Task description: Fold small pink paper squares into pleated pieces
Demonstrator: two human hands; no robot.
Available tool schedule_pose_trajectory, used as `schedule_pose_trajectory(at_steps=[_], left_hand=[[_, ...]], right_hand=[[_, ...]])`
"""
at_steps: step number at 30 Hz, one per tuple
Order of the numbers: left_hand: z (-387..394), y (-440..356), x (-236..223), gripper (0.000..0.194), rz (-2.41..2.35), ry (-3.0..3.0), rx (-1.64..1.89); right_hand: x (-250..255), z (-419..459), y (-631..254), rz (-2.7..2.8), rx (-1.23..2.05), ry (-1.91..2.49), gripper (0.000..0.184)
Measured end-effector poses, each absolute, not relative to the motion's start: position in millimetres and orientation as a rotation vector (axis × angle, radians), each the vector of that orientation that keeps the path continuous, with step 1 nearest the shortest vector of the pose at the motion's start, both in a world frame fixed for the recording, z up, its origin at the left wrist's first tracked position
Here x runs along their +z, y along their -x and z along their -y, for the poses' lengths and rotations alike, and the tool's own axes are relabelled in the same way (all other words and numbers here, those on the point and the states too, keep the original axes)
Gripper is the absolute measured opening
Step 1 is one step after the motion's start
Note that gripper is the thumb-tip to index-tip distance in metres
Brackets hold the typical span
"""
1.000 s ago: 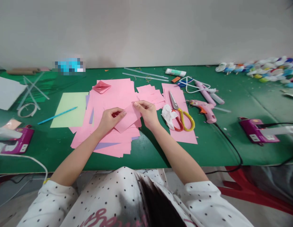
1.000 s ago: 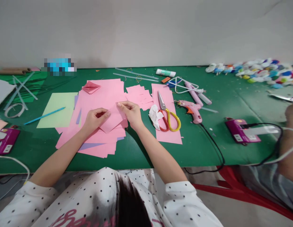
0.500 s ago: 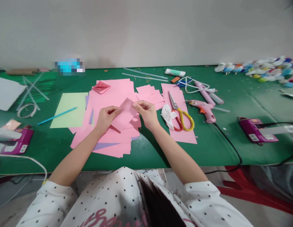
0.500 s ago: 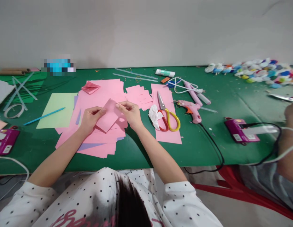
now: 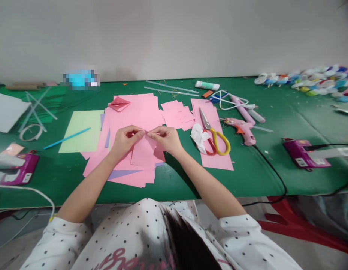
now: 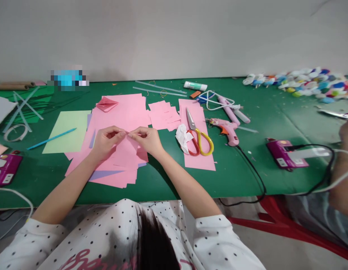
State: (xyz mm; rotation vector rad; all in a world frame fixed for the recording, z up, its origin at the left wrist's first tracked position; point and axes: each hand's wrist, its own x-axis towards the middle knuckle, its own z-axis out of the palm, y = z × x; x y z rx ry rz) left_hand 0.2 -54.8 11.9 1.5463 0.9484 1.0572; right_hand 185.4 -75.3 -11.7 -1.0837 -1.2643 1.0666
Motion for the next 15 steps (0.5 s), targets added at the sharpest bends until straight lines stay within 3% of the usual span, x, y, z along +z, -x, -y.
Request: schedule_pose_trajectory(at_steps=[9,15], left_hand=[[54.8,-0.7,8.7,0.016,-1.019,-1.651,1.179],[55.6,-0.3,8.1,0.016,-1.006,-1.646,1.154]], right_hand=[[-12.0,71.2,-183.6,1.163,1.212,1.089,0.037],[-16.1,71.2,-183.3,1.078,1.265,1.086,0.032]])
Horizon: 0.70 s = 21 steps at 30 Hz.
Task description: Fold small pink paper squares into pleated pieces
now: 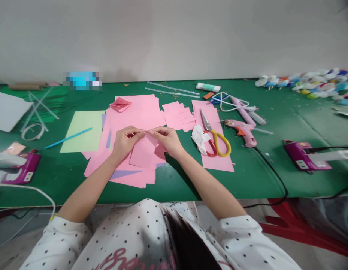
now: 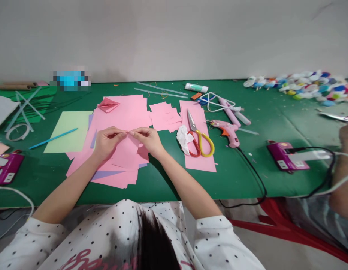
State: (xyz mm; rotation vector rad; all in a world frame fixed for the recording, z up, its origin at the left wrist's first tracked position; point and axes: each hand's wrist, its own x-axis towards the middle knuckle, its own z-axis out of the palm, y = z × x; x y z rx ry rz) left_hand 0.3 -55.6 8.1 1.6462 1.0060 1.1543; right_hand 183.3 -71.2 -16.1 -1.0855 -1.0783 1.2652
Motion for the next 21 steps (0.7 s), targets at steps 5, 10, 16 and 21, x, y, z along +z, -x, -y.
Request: schedule_pose_trajectory(at_steps=[5,10,16,21], left_hand=[[55.5,0.0,8.1,0.018,-1.008,-1.623,1.133],[55.8,-0.9,8.2,0.018,-1.008,-1.602,1.134],[55.1,-2.3,6.6,0.023,-1.04,-1.59,1.123],[53.6,-1.6,5.2,0.025,-1.028,-1.613,1.086]], right_hand=[[-13.7,72.0,-182.2,1.107,1.224,1.075,0.031],[-10.9,73.2,-180.8,1.124,1.176,1.073,0.03],[-11.6,73.1,-179.1,1.124,1.117,1.067,0.028],[-15.1,72.6,-177.9,1.146,1.126,1.087,0.028]])
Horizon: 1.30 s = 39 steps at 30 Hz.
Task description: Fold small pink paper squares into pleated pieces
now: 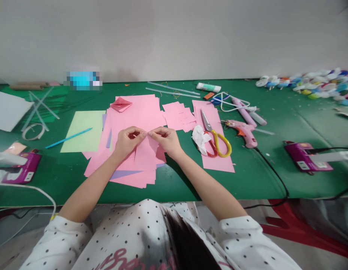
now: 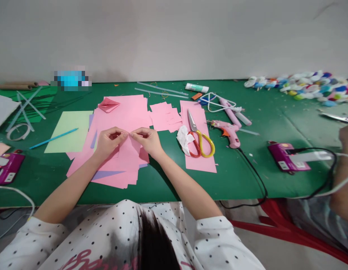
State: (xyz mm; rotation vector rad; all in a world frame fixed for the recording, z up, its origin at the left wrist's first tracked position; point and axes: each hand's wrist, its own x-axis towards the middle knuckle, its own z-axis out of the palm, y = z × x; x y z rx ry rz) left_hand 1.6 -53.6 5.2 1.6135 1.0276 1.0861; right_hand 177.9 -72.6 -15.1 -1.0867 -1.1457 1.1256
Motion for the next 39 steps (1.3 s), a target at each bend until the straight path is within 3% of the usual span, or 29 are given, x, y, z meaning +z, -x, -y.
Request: schedule_pose_trajectory(at_steps=[12,20,39], left_hand=[[47.4,1.9,0.8,0.031,-1.044,-1.504,1.117],[50.8,-1.4,4.4,0.029,-0.965,-1.571,1.075],[51.7,-2.3,-1.1,0.025,-0.961,-1.444,1.112]], right_hand=[[-17.0,70.8,-180.3,1.079,1.236,1.15,0.039],[-21.4,70.9,-180.8,1.144,1.173,1.089,0.033],[-12.9,73.6,-180.2,1.147,1.108,1.119,0.041]])
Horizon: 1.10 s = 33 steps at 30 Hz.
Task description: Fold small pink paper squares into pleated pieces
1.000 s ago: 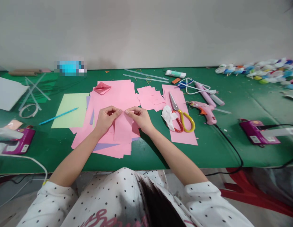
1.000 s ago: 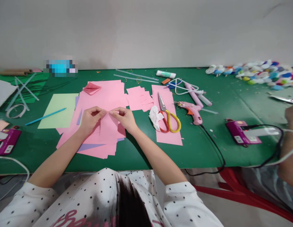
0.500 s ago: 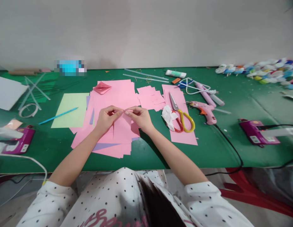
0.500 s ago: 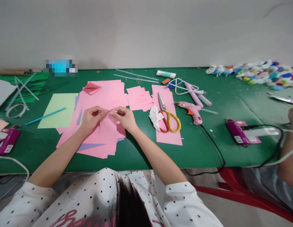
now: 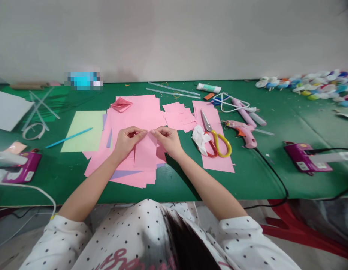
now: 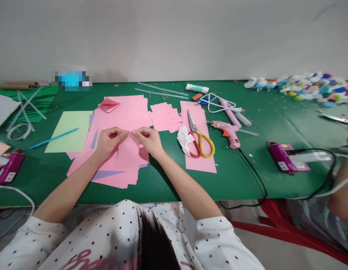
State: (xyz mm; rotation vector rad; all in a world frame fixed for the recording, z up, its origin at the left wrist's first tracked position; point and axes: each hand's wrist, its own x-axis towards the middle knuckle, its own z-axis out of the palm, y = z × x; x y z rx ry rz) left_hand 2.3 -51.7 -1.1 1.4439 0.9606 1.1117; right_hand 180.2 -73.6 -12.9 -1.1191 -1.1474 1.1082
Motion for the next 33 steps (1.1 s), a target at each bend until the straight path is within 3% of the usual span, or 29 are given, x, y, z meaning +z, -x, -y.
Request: schedule_pose_trajectory(at_steps=[33], left_hand=[[48.9,-0.8,0.7,0.026,-1.008,-1.317,1.096]], right_hand=[[-13.5,74.3,-182.5,1.114,1.174,1.046,0.03]])
